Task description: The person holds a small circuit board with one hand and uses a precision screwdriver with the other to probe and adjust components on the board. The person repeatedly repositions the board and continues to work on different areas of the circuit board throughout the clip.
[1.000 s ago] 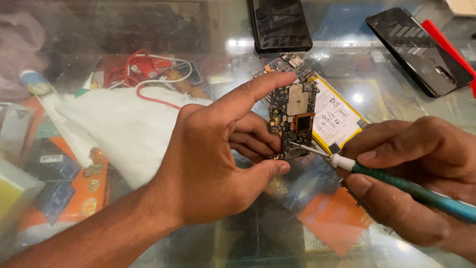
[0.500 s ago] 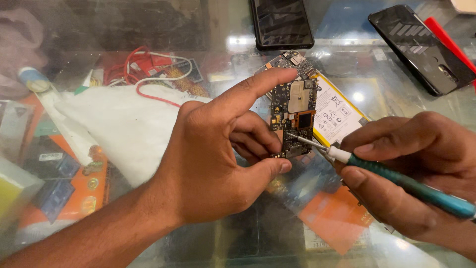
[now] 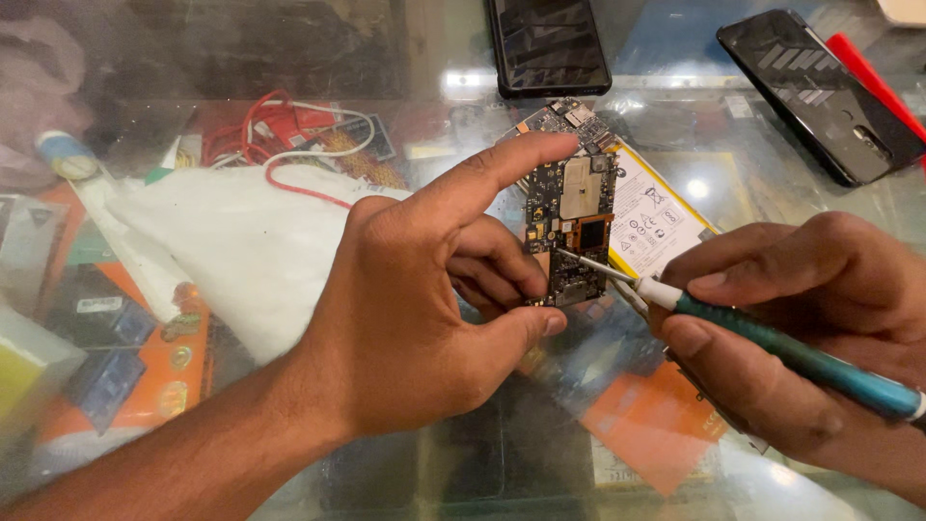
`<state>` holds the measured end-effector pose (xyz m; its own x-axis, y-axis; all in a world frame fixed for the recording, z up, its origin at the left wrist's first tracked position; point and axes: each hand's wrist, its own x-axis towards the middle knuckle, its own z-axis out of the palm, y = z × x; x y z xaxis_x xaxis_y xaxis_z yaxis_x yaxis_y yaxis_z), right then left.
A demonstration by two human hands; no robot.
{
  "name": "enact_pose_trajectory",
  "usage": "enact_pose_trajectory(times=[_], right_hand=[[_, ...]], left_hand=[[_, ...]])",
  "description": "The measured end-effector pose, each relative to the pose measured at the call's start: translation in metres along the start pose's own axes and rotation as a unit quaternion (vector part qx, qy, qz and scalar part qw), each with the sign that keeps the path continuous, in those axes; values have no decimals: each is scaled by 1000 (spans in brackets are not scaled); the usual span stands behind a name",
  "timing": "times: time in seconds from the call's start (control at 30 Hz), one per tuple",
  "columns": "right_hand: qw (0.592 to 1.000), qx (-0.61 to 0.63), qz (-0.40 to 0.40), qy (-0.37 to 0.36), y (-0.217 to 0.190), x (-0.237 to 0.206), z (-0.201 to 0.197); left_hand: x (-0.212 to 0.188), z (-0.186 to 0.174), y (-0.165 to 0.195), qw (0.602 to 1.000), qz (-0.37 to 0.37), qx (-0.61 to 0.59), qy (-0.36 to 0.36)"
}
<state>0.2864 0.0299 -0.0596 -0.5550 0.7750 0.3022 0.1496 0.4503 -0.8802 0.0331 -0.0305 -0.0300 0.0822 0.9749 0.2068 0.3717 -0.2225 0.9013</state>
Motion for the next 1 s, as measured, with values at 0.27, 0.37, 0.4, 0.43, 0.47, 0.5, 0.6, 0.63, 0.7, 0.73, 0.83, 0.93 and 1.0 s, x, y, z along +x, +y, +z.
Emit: enact_pose_trajectory(times=[0.27, 0.37, 0.4, 0.43, 0.47, 0.5, 0.6, 0.63, 0.7, 0.73, 0.83, 0.93, 1.0], right_hand=[[1000, 6, 3, -1, 1, 1, 0], [1000, 14, 4, 8, 2, 1, 1], [1000, 22, 5, 14, 2, 1, 2], [1000, 22, 10, 10, 2, 1, 2], [1000, 22, 13, 5, 2, 1, 2], [1000, 22, 17, 1, 3, 1, 1], [999, 34, 5, 3, 4, 0, 1], [999, 32, 5, 2, 4, 0, 0], [1000, 28, 8, 1, 4, -1, 0], [1000, 26, 9, 0, 4, -1, 0], [1000, 14, 9, 1, 3, 0, 1], [1000, 3, 0, 1, 2, 1, 1], [1000, 8, 0, 0, 2, 2, 1]], left_hand=[[0, 1, 0, 1000, 0, 3, -2], [0, 1, 0, 1000, 2, 4, -3], [0, 0, 0, 1000, 3, 4, -3], [0, 0, 0, 1000, 3, 4, -3], [0, 0, 0, 1000, 3, 5, -3], [1, 0, 0, 1000, 4, 6, -2], [0, 0, 0, 1000, 7, 5, 0], [0, 1, 0, 1000, 4, 2, -1], [0, 0, 0, 1000, -4, -3, -3], [0, 0, 0, 1000, -2, -3, -2], [-1, 0, 0, 1000, 5, 0, 0], [0, 0, -1, 1000, 8, 8, 1], [0, 1, -1, 1000, 7, 9, 4]])
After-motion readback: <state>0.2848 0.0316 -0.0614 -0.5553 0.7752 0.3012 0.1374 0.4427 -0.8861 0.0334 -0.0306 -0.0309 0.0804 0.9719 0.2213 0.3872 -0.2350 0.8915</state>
